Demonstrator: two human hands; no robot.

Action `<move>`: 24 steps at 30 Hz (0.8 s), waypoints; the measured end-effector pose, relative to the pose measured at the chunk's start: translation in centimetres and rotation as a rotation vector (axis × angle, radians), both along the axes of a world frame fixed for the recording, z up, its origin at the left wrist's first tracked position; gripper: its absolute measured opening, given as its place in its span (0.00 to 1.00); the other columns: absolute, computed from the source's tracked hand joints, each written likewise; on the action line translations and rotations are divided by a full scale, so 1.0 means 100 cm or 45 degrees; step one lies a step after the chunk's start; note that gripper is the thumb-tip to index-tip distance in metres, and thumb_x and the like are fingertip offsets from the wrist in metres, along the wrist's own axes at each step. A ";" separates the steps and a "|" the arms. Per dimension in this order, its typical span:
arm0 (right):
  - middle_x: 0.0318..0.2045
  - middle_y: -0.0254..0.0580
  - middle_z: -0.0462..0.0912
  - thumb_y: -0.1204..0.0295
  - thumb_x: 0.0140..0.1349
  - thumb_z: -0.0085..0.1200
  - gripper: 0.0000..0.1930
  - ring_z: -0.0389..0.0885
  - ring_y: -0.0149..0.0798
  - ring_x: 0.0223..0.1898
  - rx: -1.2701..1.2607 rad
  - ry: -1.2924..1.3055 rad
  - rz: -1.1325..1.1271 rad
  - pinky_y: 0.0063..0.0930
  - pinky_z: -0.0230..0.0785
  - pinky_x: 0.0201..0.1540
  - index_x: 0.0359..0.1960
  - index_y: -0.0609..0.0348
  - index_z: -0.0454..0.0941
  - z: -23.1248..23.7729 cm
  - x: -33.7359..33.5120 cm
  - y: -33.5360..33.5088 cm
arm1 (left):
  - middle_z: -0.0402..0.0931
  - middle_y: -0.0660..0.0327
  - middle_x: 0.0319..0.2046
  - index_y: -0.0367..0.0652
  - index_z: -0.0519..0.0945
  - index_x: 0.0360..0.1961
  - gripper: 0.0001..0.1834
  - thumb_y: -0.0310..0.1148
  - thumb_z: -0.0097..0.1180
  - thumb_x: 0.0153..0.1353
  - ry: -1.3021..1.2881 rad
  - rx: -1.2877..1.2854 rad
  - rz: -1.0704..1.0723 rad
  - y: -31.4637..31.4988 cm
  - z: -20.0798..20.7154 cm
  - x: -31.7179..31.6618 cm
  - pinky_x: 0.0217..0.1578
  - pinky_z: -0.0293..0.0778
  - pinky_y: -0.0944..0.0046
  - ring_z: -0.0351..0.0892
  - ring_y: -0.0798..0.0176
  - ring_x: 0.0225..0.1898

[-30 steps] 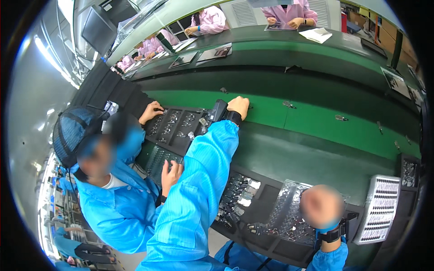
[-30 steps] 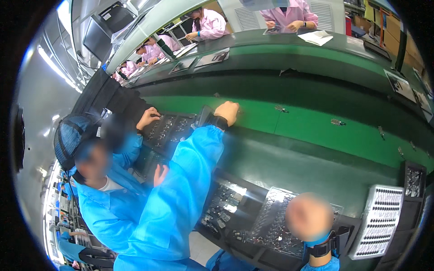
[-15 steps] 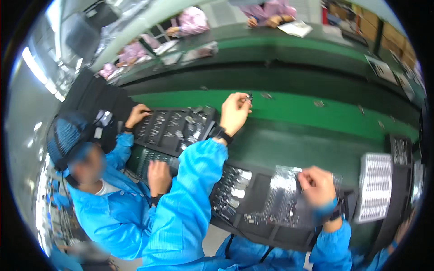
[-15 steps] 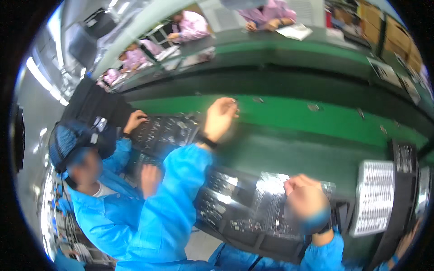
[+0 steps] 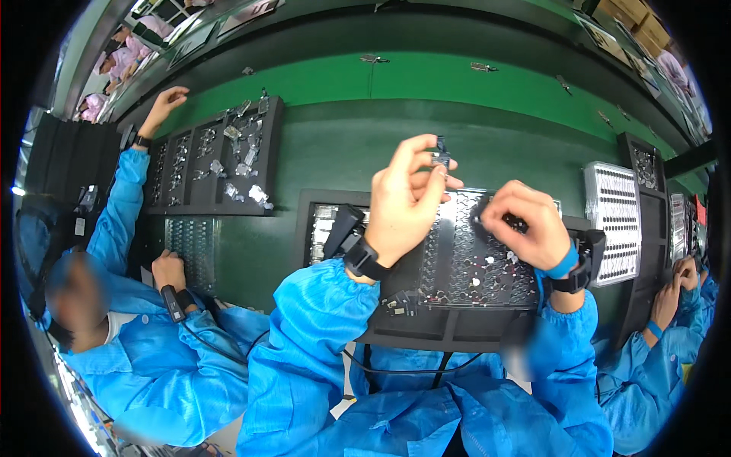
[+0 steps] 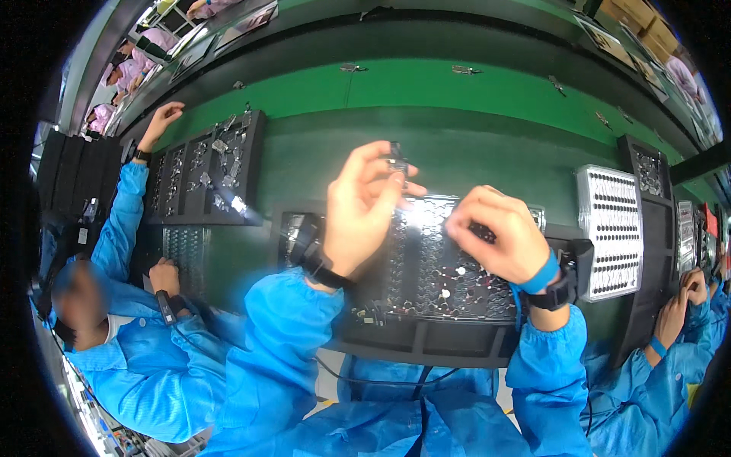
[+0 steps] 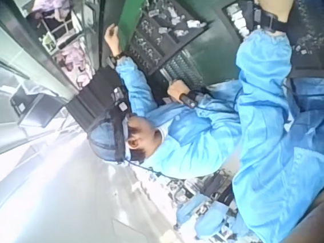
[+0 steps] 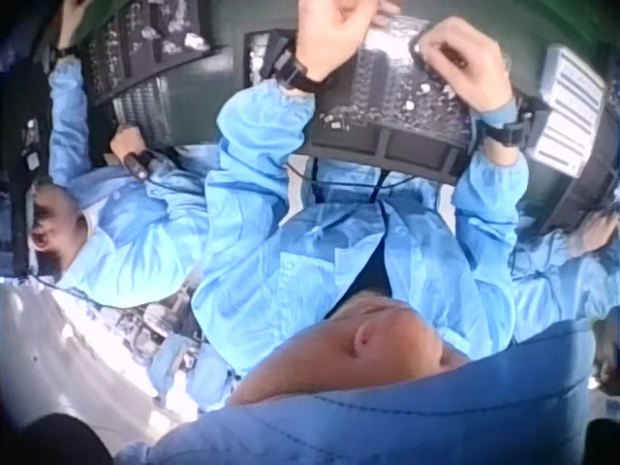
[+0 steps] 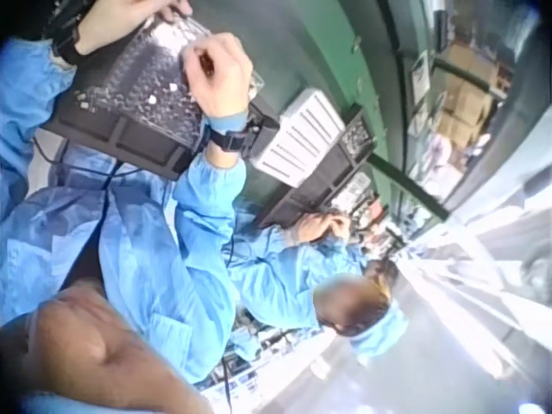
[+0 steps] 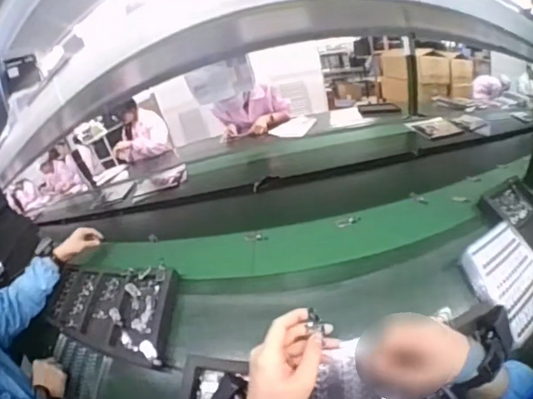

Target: Manually assembling small electronic components into trays on a production line.

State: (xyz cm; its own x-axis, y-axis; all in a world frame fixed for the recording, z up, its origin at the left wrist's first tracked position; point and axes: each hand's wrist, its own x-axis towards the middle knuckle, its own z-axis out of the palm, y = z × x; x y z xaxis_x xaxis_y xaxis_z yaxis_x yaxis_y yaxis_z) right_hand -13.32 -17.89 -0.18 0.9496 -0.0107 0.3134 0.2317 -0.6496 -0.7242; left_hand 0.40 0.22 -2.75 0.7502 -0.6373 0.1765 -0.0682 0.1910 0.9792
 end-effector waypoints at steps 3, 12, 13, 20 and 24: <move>0.40 0.40 0.78 0.81 0.48 0.67 0.08 0.77 0.49 0.52 -0.238 0.104 0.157 0.41 0.73 0.53 0.32 0.60 0.85 0.009 -0.012 0.000 | 0.82 0.49 0.46 0.33 0.69 0.62 0.19 0.22 0.53 0.72 0.093 0.032 -0.049 -0.004 0.001 -0.004 0.36 0.85 0.66 0.88 0.58 0.42; 0.45 0.39 0.76 0.76 0.42 0.70 0.10 0.75 0.51 0.57 -0.485 0.163 0.154 0.45 0.71 0.59 0.29 0.58 0.85 0.018 -0.016 0.015 | 0.82 0.50 0.46 0.33 0.69 0.62 0.19 0.20 0.52 0.71 0.013 -0.009 -0.047 -0.003 0.011 -0.007 0.35 0.84 0.68 0.89 0.60 0.41; 0.45 0.39 0.76 0.75 0.41 0.71 0.11 0.75 0.51 0.58 -0.515 0.172 0.161 0.46 0.70 0.60 0.29 0.57 0.85 0.017 -0.015 0.015 | 0.82 0.50 0.47 0.33 0.69 0.62 0.19 0.20 0.51 0.71 0.039 -0.012 -0.049 -0.003 0.012 -0.007 0.35 0.84 0.68 0.89 0.60 0.41; 0.45 0.39 0.76 0.74 0.42 0.69 0.09 0.74 0.50 0.58 -0.524 0.165 0.165 0.46 0.68 0.61 0.27 0.56 0.84 0.015 -0.017 0.015 | 0.77 0.51 0.50 0.33 0.69 0.62 0.19 0.20 0.51 0.71 0.071 -0.056 -0.048 -0.002 0.010 -0.007 0.34 0.84 0.68 0.89 0.58 0.41; 0.44 0.38 0.75 0.73 0.42 0.67 0.07 0.74 0.50 0.57 -0.556 0.147 0.158 0.46 0.68 0.61 0.26 0.56 0.83 0.015 -0.016 0.019 | 0.76 0.52 0.50 0.34 0.68 0.63 0.20 0.20 0.51 0.71 0.065 0.005 -0.048 -0.001 0.010 -0.007 0.34 0.84 0.68 0.89 0.57 0.41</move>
State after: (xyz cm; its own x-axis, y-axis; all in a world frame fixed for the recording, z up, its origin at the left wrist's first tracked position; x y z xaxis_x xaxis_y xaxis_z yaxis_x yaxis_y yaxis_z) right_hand -14.94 -16.03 1.30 0.9643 0.2143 0.1559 0.2608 -0.8716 -0.4150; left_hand -0.33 0.08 -1.77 0.7337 -0.6656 0.1364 -0.0111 0.1890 0.9819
